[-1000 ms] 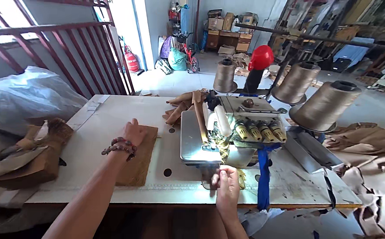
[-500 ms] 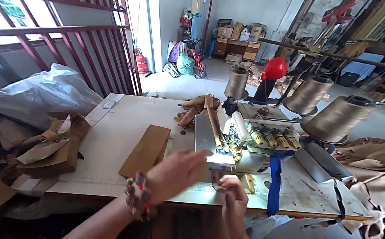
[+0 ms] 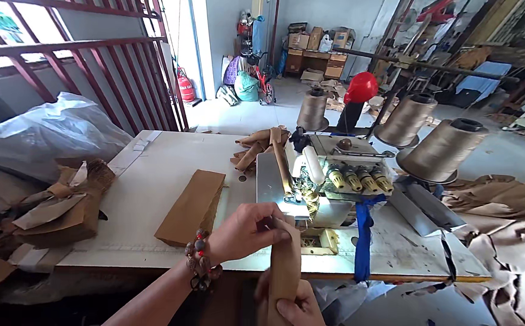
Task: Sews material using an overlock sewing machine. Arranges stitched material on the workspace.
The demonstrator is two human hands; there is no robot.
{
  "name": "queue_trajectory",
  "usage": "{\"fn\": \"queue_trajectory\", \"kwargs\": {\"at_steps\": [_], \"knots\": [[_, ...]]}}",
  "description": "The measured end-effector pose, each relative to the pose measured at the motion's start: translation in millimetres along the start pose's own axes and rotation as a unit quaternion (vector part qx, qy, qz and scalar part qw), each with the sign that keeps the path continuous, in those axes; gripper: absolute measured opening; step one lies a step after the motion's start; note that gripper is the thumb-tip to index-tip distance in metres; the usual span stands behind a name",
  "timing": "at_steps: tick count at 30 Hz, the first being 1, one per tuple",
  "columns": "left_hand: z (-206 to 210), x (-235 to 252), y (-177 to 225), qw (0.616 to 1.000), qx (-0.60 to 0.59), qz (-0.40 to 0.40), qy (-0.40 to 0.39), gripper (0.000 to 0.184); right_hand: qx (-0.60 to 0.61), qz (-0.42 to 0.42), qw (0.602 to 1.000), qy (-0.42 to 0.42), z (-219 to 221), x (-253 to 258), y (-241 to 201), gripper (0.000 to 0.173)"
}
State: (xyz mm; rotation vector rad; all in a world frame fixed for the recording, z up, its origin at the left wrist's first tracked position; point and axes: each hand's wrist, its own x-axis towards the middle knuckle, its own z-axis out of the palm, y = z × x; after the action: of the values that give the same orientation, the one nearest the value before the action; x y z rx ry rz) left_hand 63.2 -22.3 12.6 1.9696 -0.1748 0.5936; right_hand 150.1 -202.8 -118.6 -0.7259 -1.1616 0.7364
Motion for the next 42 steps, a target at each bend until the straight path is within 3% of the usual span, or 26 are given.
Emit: {"fn": "queue_trajectory", "kwargs": {"at_steps": [3,6,9,11,13,18,21,25,29,34,37,42], "knots": [[-4.2,-0.4,-8.4,0.999,-0.013,-0.009,0.041,0.011,-0.073,0.053,0.991,0.101,10.2,-7.7,-18.6,0.017],[-14.7,3.5,-18.2,0.994,0.082,-0.046,0.062,0.018,-0.209,0.065,0.963,0.160,5.4,-11.3,-19.5,0.013],[-27.8,31.1,-27.7,0.962,0.245,-0.111,0.051,0.017,-0.369,0.024,0.919,0.136,-17.6,-2.7,-7.7,0.019],[-37.3,60.8,-46.2,0.942,0.309,-0.113,0.062,0.015,-0.427,-0.028,0.899,0.092,-35.3,10.4,3.0,0.020],[-46.0,95.2,-64.3,0.928,0.344,-0.120,0.073,0.021,-0.411,-0.054,0.908,0.055,-48.8,21.8,15.3,0.020],[-55.6,154.9,-108.6,0.916,0.376,-0.140,-0.017,0.031,-0.367,-0.011,0.930,0.019,-55.7,25.4,14.9,0.019],[-56.6,148.4,-102.4,0.892,0.427,-0.149,-0.017,0.024,-0.359,-0.010,0.933,0.011,-56.8,22.6,12.8,0.019],[-77.3,131.5,-87.7,0.861,0.454,-0.218,-0.069,0.022,-0.350,-0.017,0.937,0.003,-56.2,20.8,15.2,0.022],[-86.5,114.6,-59.7,0.836,0.438,-0.305,-0.129,0.036,-0.342,-0.017,0.939,0.006,-54.1,19.0,15.5,0.022],[-98.8,101.5,-79.6,0.889,0.389,-0.221,-0.101,0.015,-0.345,-0.024,0.938,-0.003,-52.7,17.8,17.9,0.021],[-91.2,89.0,-78.4,0.895,0.412,-0.158,-0.069,0.012,-0.352,-0.028,0.936,-0.007,-53.1,17.9,18.4,0.022],[-81.4,59.2,-92.7,0.860,0.492,0.112,0.077,0.014,-0.362,-0.021,0.932,-0.003,-51.8,18.4,15.9,0.024]]}}
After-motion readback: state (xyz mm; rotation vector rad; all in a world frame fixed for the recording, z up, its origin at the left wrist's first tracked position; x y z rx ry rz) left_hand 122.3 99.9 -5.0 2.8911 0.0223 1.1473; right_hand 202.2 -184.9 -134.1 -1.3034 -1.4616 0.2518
